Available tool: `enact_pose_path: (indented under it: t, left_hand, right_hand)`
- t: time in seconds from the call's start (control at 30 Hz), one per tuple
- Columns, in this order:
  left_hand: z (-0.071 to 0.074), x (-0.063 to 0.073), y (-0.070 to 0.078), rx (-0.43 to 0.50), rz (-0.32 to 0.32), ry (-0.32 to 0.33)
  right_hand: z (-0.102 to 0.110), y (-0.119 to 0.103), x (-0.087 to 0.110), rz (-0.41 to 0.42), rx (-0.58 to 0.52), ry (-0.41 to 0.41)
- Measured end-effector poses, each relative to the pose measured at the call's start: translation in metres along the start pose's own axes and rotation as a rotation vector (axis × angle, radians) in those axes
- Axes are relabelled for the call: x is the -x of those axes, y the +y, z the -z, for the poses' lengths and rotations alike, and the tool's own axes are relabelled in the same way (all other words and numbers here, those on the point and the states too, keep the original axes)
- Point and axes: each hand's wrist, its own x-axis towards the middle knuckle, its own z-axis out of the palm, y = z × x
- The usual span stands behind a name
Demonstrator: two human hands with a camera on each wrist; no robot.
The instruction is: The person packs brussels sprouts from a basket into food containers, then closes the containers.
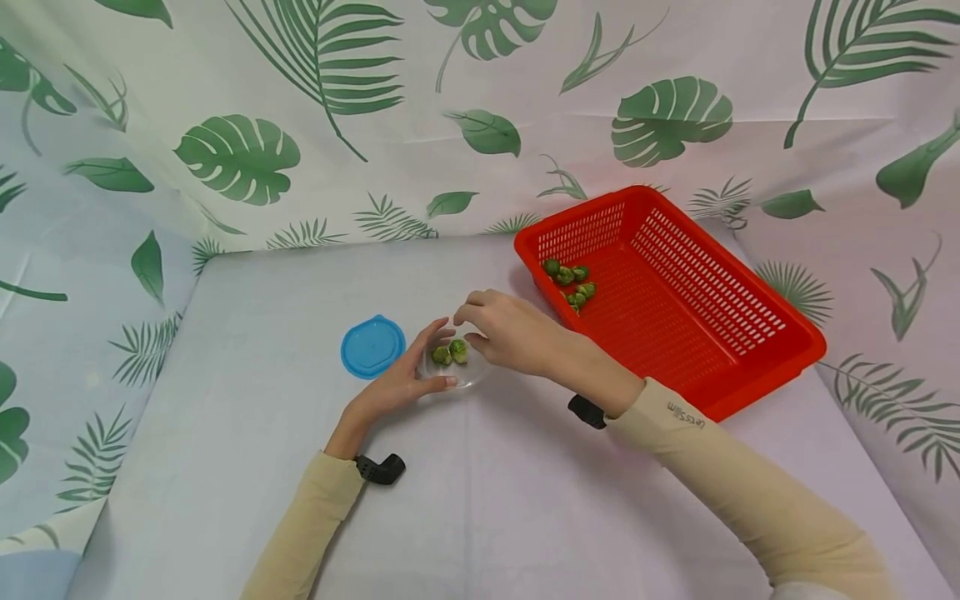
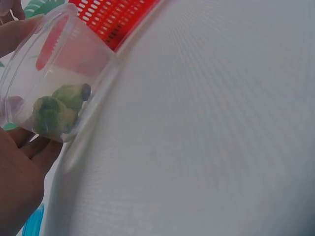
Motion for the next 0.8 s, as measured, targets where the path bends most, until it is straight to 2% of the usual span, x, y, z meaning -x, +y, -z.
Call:
enact_pose_path:
  t: [0.17,0.4,0.8]
  left_hand:
    - [0.0,0.0,0.001,0.0,-0.001,0.002]
    - [-0.001,0.0,0.0,-0.003,-0.003,0.007]
    - [-0.002,-0.001,-0.001,-0.028,-0.005,0.023]
  right_hand:
    - [0.007,0.003,0.004,0.013,0.004,0.01]
    - [0.019,0.013,0.013,0.035,0.015,0.069]
    - [0.04,0.033,0.027,-0.026,-0.07,0.094]
